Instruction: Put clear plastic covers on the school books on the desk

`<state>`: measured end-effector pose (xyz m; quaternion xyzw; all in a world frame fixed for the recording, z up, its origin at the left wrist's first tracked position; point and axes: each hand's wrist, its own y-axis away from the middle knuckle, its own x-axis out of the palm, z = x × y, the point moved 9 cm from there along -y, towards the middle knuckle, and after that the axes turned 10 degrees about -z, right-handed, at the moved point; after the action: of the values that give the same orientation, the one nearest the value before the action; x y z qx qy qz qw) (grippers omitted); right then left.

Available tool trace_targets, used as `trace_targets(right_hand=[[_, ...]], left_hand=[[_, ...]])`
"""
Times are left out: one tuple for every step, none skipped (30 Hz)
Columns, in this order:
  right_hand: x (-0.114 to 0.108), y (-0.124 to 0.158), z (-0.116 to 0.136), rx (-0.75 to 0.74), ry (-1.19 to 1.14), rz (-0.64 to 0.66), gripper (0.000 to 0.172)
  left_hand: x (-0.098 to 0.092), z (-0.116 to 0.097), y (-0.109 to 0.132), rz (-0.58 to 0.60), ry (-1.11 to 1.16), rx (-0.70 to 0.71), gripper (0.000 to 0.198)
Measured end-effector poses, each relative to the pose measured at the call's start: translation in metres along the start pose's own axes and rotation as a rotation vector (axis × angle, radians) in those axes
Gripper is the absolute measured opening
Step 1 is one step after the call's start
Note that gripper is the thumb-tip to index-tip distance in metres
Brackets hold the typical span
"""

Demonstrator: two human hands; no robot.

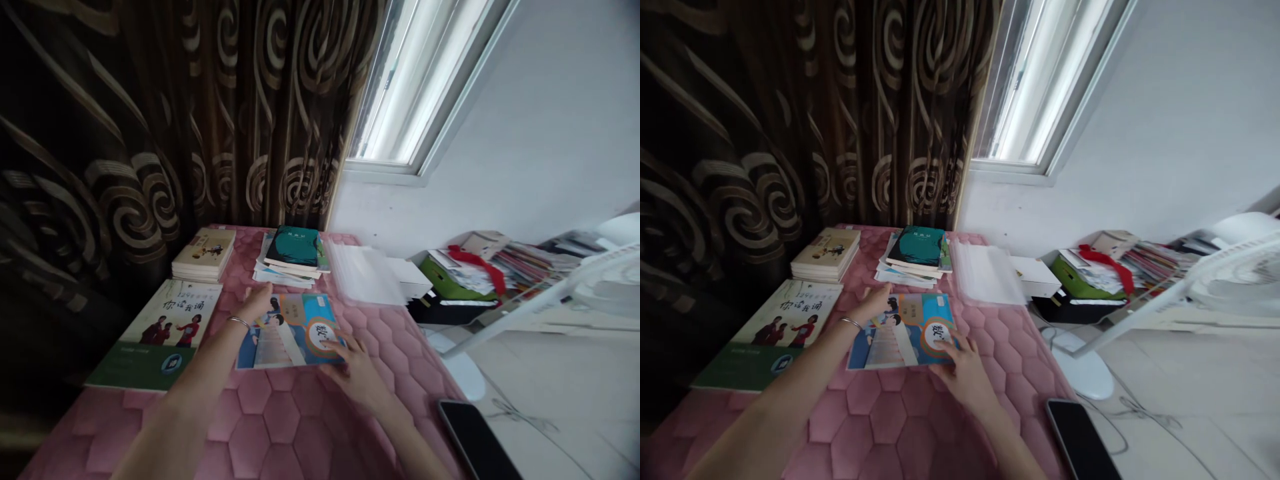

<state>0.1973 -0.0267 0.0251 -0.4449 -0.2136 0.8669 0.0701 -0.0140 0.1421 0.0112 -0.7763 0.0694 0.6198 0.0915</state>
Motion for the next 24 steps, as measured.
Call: trace_targets(right_hand=[[0.005, 0.002, -0.003, -0.009, 0.042, 0.031, 0.037], [0.009, 0.005, -0.005, -0.011, 0.073, 0.061, 0.041], [0.013, 0.007, -0.008, -0.009, 0.097, 0.077, 0.043], [0.016, 0.009, -0.010, -0.008, 0.114, 0.082, 0.044], [0.017, 0.011, -0.011, -0.007, 0.124, 0.078, 0.044], [0.018, 0.012, -0.012, -0.006, 0.129, 0.071, 0.043], [0.018, 0.012, -0.013, -0.006, 0.130, 0.065, 0.042], [0.019, 0.012, -0.014, -0.006, 0.128, 0.058, 0.041], [0.019, 0.012, -0.015, -0.007, 0.125, 0.051, 0.039], [0.019, 0.012, -0.015, -0.008, 0.121, 0.044, 0.038], [0.019, 0.012, -0.016, -0.010, 0.116, 0.034, 0.036], [0.019, 0.012, -0.017, -0.012, 0.112, 0.022, 0.035], [0.019, 0.012, -0.017, -0.015, 0.108, 0.007, 0.033], [0.018, 0.012, -0.018, -0.018, 0.104, -0.008, 0.031], [0.019, 0.012, -0.019, -0.023, 0.101, -0.021, 0.029], [0.019, 0.013, -0.019, -0.028, 0.096, -0.031, 0.028], [0.020, 0.013, -0.020, -0.033, 0.090, -0.038, 0.027], [0.020, 0.014, -0.020, -0.037, 0.084, -0.042, 0.027], [0.021, 0.014, -0.021, -0.039, 0.079, -0.044, 0.026], [0.021, 0.014, -0.021, -0.039, 0.077, -0.046, 0.026], [0.021, 0.014, -0.021, -0.039, 0.077, -0.049, 0.026], [0.021, 0.014, -0.022, -0.038, 0.081, -0.052, 0.025], [0.020, 0.014, -0.022, -0.037, 0.087, -0.057, 0.025], [0.019, 0.014, -0.022, -0.037, 0.091, -0.062, 0.024]], left_hand=[[0.001, -0.002, -0.002, -0.003, -0.006, 0.005, 0.035], [0.002, -0.003, -0.004, -0.009, -0.010, 0.008, 0.035], [0.002, -0.003, -0.005, -0.015, -0.012, 0.009, 0.036], [0.003, -0.004, -0.006, -0.022, -0.014, 0.010, 0.037], [0.003, -0.004, -0.005, -0.031, -0.016, 0.011, 0.037], [0.002, -0.004, -0.005, -0.043, -0.020, 0.012, 0.036], [0.001, -0.004, -0.003, -0.060, -0.026, 0.011, 0.036], [-0.001, -0.004, -0.001, -0.081, -0.034, 0.007, 0.037], [-0.004, -0.005, 0.001, -0.107, -0.044, -0.002, 0.038], [-0.006, -0.005, 0.004, -0.136, -0.055, -0.012, 0.039], [-0.009, -0.007, 0.008, -0.164, -0.065, -0.020, 0.039], [-0.012, -0.009, 0.013, -0.189, -0.074, -0.021, 0.040], [-0.013, -0.013, 0.020, -0.208, -0.081, -0.014, 0.040], [-0.013, -0.018, 0.027, -0.220, -0.086, 0.002, 0.040], [-0.011, -0.023, 0.035, -0.227, -0.087, 0.029, 0.038], [-0.009, -0.029, 0.045, -0.230, -0.086, 0.062, 0.035], [-0.006, -0.033, 0.056, -0.230, -0.081, 0.098, 0.033], [-0.003, -0.037, 0.068, -0.230, -0.071, 0.136, 0.032], [0.000, -0.038, 0.080, -0.228, -0.057, 0.163, 0.034], [0.003, -0.037, 0.091, -0.226, -0.041, 0.180, 0.037], [0.005, -0.034, 0.102, -0.230, -0.028, 0.182, 0.042], [0.006, -0.029, 0.113, -0.236, -0.021, 0.170, 0.045], [0.007, -0.023, 0.122, -0.241, -0.016, 0.157, 0.046], [0.007, -0.017, 0.131, -0.245, -0.011, 0.141, 0.045]])
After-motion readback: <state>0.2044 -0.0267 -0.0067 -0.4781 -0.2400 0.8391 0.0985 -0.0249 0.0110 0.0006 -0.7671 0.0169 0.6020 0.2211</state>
